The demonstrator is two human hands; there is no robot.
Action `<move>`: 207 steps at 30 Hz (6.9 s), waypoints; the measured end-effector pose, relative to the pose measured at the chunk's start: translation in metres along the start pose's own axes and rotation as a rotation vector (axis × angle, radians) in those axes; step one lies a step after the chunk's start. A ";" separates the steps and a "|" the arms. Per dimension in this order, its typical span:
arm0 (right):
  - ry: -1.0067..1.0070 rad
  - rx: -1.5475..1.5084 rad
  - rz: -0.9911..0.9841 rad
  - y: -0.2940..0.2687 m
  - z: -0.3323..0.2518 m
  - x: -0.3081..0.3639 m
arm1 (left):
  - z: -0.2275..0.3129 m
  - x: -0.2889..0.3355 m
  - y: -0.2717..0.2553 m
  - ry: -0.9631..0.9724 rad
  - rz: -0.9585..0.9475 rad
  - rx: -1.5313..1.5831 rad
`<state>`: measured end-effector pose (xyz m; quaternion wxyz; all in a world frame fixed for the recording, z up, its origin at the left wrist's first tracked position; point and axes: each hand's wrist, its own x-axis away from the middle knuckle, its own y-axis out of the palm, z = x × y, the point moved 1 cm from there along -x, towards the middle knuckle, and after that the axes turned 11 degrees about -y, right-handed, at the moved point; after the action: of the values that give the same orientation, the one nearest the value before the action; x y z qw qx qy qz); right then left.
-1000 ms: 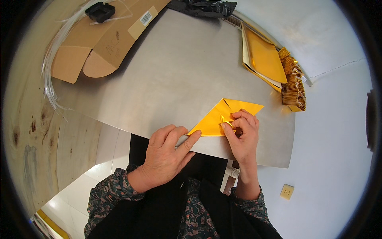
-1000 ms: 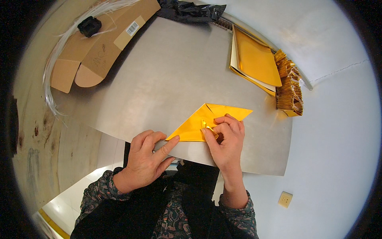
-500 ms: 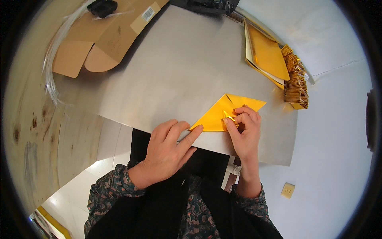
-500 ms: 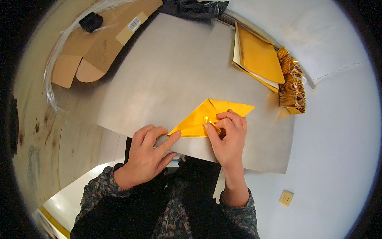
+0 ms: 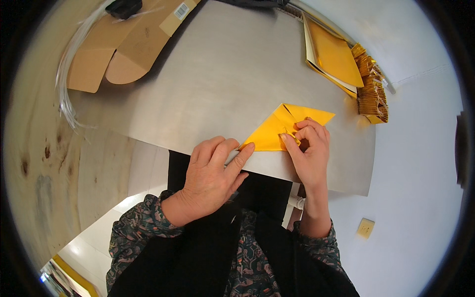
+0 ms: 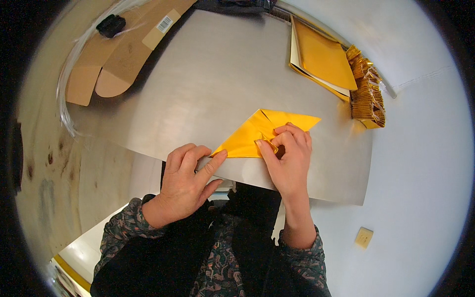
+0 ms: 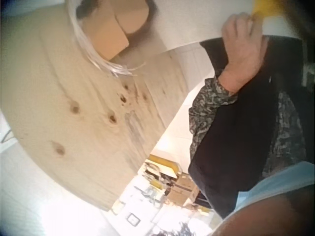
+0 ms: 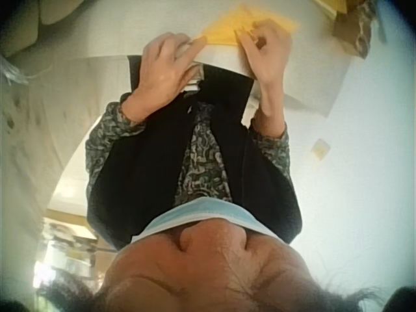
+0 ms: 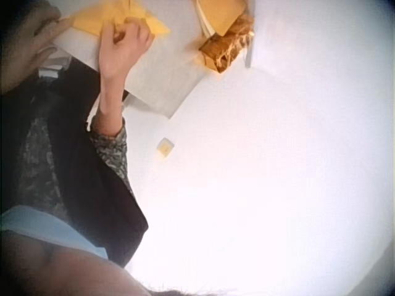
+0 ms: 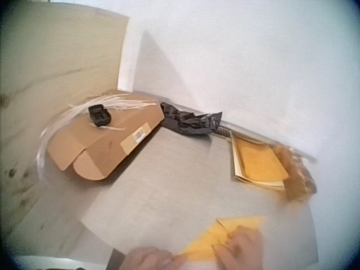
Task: The person bundles stacks of gold-colored paper with white twist ties, then folds a single sheet of gold paper into a triangular shape. Bundled stacks are placed on the table, and the folded sheet is set aside.
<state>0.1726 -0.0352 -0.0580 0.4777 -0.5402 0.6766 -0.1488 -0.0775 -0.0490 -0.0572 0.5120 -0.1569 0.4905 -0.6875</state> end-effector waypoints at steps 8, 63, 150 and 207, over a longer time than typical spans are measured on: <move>-0.040 0.042 0.045 0.003 0.003 0.001 | -0.009 -0.011 -0.008 0.238 -0.095 -0.166; -0.347 -0.035 -0.237 0.011 -0.067 0.032 | -0.025 -0.134 -0.031 0.480 -0.677 -0.163; -0.264 0.345 -0.457 -0.034 -0.050 0.040 | -0.034 -0.051 -0.043 0.446 -0.222 -0.192; -0.085 -0.089 -0.172 -0.065 0.041 0.009 | 0.037 -0.100 0.055 0.293 0.007 0.078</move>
<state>0.2443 -0.0543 -0.0368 0.4671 -0.6226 0.6129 -0.1359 0.0216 0.0184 -0.0571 0.4432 -0.0330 0.5333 -0.7198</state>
